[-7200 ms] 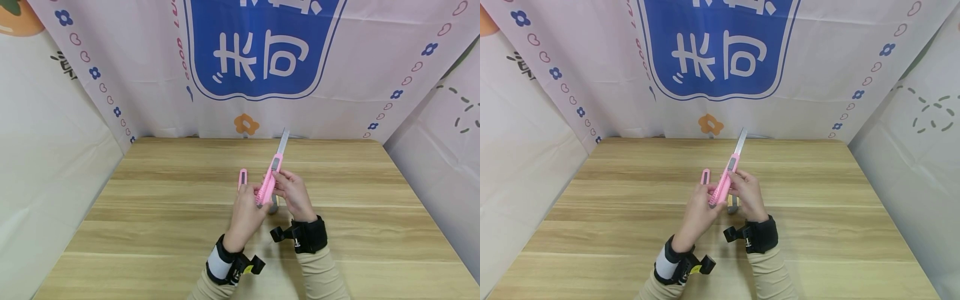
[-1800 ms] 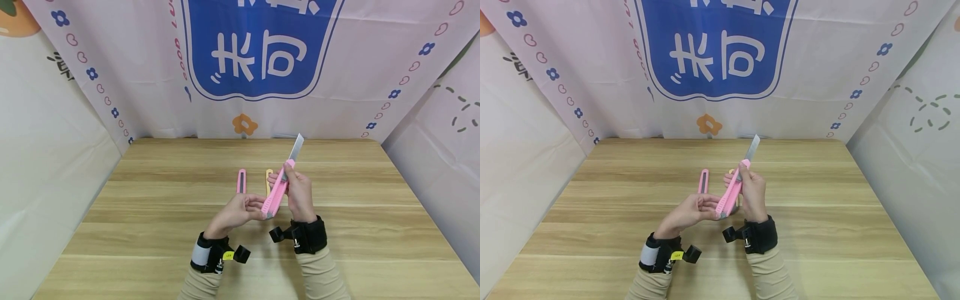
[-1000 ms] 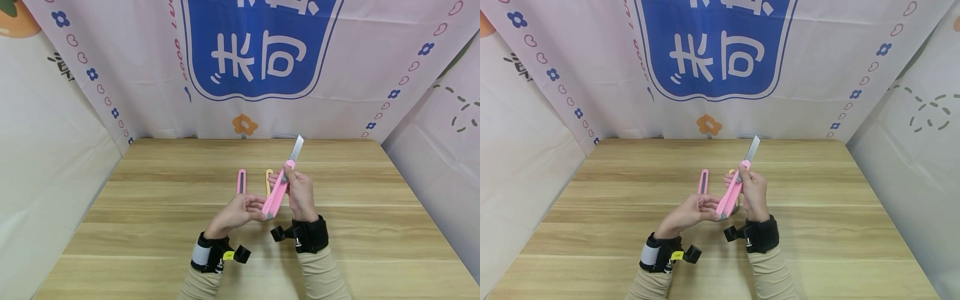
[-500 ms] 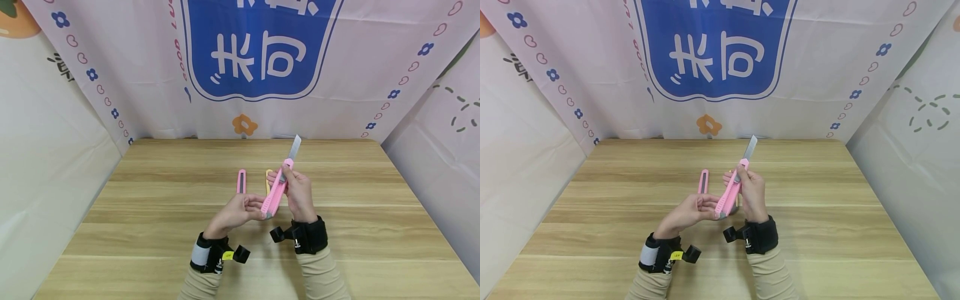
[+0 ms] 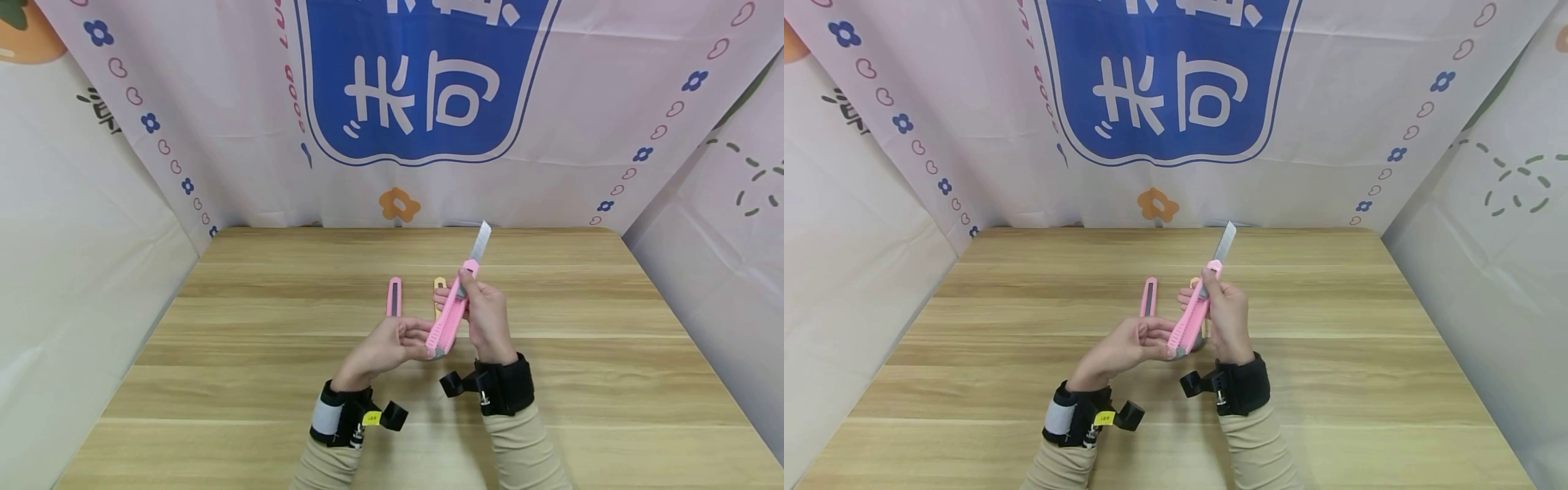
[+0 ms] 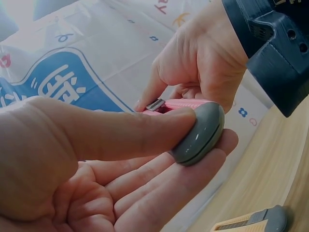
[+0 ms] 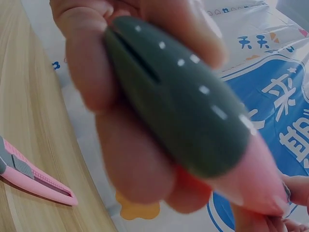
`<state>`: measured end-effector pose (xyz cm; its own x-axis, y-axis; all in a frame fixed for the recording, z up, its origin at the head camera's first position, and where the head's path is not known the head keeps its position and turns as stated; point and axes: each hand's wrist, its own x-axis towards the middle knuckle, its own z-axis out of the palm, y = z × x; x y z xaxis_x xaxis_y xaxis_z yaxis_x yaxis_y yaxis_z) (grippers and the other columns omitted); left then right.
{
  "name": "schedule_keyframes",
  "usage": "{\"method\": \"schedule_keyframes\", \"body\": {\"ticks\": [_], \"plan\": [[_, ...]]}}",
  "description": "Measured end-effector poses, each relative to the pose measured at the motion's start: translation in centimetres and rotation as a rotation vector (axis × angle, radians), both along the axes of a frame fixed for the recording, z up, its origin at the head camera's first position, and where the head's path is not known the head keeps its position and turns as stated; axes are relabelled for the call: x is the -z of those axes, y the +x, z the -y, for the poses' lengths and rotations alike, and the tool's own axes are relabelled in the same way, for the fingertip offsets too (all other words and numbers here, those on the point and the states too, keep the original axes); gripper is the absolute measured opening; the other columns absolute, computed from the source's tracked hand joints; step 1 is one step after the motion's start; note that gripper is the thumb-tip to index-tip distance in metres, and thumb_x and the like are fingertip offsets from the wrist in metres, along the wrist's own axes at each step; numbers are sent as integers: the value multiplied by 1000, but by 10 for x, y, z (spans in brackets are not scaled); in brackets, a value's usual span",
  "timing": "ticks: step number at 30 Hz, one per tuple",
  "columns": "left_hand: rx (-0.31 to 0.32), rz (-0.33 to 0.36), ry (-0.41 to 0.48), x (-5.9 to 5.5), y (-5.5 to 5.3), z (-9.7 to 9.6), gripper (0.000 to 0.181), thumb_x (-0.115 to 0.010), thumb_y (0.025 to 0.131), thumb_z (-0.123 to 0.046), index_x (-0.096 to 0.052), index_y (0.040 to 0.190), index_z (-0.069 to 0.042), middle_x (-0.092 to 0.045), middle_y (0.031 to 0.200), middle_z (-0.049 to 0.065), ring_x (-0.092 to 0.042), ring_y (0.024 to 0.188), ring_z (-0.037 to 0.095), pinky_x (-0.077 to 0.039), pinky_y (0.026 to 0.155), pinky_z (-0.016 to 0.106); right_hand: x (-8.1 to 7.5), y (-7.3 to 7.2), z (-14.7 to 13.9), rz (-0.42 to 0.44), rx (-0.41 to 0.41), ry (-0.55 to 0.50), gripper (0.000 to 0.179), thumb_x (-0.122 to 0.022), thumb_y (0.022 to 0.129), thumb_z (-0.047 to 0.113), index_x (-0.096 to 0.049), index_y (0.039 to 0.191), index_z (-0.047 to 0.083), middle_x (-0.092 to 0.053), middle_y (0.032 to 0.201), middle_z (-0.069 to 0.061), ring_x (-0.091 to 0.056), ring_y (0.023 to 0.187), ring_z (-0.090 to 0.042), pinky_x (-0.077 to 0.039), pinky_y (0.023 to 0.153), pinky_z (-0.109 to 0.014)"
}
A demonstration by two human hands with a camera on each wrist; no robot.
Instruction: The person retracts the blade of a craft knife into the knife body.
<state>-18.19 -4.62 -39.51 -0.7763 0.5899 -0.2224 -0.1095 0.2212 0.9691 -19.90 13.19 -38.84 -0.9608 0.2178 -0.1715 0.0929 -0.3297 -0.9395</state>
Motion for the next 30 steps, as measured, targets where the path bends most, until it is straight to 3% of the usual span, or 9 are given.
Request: {"method": "schedule_keyframes", "body": {"ticks": [23,30], "plan": [[-2,2,-8,0,0,1,46,-65,86,2,-54,130,5,-68,113,24,-70,95,15,-59,87,26,-1,0,0,-8,-15,-5,27,-55,98,22,-67,89,0,-76,69,-1,-75,69,-13,-62,72,-30],[-18,8,-7,0,0,2,46,-65,85,1,-55,130,5,-68,114,23,-69,95,15,-59,88,26,-2,0,1,-10,-56,-5,36,-54,99,23,-61,108,-11,-76,72,2,-75,73,-11,-60,82,-35]]}}
